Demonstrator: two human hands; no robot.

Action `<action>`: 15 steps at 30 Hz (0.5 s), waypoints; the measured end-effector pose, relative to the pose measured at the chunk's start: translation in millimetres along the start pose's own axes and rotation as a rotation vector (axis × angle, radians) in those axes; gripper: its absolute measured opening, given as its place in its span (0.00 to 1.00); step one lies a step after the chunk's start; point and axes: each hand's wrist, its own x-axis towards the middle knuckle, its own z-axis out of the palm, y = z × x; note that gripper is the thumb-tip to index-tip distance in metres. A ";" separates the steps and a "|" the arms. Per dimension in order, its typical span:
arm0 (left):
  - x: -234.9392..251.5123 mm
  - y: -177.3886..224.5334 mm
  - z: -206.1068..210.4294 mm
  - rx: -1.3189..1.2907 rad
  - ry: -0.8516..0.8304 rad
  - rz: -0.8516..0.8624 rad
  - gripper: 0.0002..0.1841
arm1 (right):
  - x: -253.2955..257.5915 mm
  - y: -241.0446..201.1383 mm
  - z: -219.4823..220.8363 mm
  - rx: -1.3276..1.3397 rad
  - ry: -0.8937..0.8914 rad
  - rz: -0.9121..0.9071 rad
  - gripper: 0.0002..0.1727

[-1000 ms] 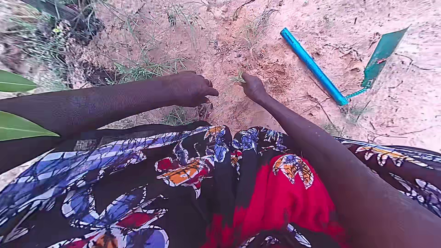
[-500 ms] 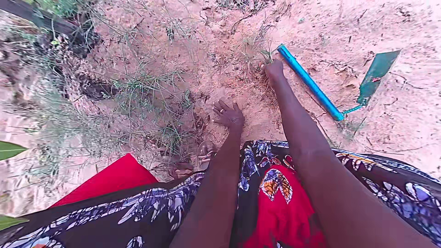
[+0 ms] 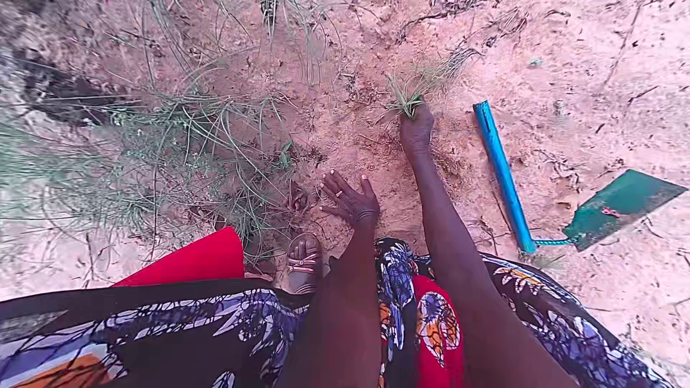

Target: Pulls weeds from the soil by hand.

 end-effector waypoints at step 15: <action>0.0 -2.6 8.5 0.020 0.056 0.018 0.44 | -3.0 5.8 2.5 0.805 0.416 0.527 0.13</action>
